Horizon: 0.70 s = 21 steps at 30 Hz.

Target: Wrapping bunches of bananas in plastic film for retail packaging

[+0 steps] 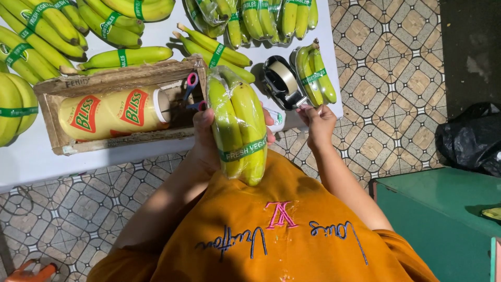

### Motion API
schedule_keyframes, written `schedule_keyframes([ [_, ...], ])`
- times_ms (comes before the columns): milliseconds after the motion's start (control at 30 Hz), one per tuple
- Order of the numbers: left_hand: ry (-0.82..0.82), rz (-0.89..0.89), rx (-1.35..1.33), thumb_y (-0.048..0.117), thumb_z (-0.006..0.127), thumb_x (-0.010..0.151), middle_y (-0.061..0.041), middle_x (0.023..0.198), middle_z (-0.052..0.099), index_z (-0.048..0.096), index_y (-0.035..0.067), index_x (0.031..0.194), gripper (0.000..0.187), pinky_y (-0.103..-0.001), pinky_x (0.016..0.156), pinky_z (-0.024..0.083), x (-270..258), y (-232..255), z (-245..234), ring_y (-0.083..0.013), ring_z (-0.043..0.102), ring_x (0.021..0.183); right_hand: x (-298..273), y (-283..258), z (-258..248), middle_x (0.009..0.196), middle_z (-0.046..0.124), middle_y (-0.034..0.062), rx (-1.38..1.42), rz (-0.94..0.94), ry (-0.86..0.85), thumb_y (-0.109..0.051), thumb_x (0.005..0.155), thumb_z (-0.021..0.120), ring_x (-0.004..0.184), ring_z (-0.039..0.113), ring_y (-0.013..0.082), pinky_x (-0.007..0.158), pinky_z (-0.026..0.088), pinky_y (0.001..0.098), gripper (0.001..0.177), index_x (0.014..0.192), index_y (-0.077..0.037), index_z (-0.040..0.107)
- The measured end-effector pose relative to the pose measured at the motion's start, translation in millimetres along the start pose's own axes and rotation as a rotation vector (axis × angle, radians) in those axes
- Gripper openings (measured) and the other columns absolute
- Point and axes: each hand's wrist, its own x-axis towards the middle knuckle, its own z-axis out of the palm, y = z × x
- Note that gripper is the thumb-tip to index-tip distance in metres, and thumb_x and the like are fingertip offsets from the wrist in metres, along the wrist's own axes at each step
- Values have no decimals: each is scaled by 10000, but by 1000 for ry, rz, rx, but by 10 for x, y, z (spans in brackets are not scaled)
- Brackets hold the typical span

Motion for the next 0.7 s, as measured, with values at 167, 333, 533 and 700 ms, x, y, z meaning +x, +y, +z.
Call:
schedule_keyframes([
  [167, -2, 5, -3, 729, 619, 795, -257, 1225, 649, 521, 25, 1364, 910, -520, 874, 587, 31, -46, 28, -402, 703, 1037, 26, 123, -61, 787, 702, 143, 88, 37, -11, 32, 894, 661, 766, 766, 261, 795, 666, 454, 311, 713, -91, 439],
  [333, -99, -4, 88, 537, 773, 770, -221, 1151, 661, 567, 6, 1286, 769, -478, 806, 594, 52, 29, 180, -364, 699, 978, 215, 377, -127, 719, 617, 86, 45, 49, 0, 12, 884, 705, 695, 712, 217, 721, 672, 426, 338, 705, -101, 441],
  [533, -224, 93, 607, 115, 896, 715, -97, 908, 711, 675, 6, 1068, 431, -319, 715, 585, 135, 103, 361, -171, 686, 778, 277, 348, -50, 638, 550, 89, -30, -24, -45, 30, 855, 716, 594, 678, 210, 599, 636, 333, 370, 675, -101, 420],
  [700, -260, 71, 782, 141, 927, 666, -53, 804, 689, 704, -25, 929, 383, -266, 606, 551, 183, 207, 574, -122, 634, 733, 21, 272, -185, 598, 565, 215, -386, -95, 51, -68, 928, 588, 621, 706, 348, 534, 558, 417, 267, 678, -42, 497],
])
